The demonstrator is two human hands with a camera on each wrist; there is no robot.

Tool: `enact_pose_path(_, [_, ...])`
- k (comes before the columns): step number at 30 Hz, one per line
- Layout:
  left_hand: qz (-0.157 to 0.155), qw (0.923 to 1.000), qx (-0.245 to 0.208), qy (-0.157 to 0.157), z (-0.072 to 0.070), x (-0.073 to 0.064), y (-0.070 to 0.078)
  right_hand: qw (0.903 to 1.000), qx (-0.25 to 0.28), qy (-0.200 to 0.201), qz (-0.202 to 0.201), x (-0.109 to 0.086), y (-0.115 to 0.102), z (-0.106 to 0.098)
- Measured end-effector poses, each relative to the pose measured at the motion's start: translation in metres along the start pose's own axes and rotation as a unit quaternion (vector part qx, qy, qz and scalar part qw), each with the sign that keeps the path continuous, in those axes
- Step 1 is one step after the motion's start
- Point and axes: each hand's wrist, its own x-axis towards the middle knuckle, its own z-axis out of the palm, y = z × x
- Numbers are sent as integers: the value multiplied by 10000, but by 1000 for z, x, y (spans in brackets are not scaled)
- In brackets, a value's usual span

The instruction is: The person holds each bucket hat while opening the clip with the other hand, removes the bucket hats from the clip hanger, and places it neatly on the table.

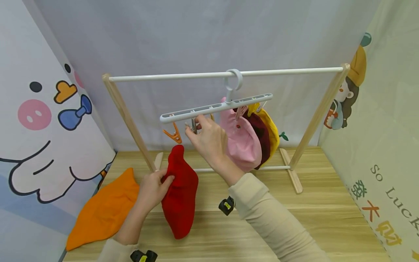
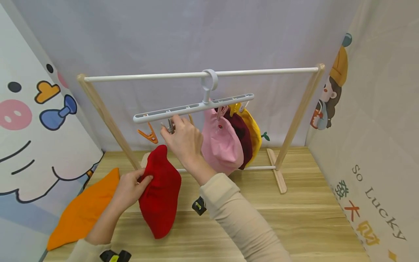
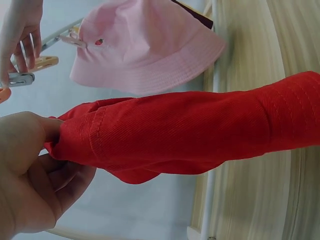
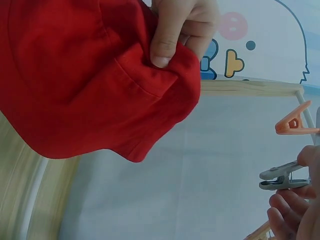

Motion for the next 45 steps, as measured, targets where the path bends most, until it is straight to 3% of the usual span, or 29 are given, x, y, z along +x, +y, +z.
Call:
enact_pose_path(7, [-123,9991,-334,-224,5,-2,-11,10000,20,-28,9,-1,0,0])
enact_pose_path(14, [-193,9987,-356,-320,12,-4,-27,10000,-9,-73,14,0,-1,0])
enact_pose_path(26, [-335,9957,-704,-504,16,-7,-40,10000,-34,-65,8,0,-1,1])
enact_pose_path(34, [-733,9849,-1260,-930,21,-10,-51,9999,-33,-119,-15,-1,0,1])
enact_pose_path(40, [-951,9776,-1579,-1017,23,-13,-55,9999,-65,-114,-6,-1,0,2])
enact_pose_path(45, [-1173,9751,-1527,-1099,22,-14,-59,9999,-88,-89,-6,-1,1,3])
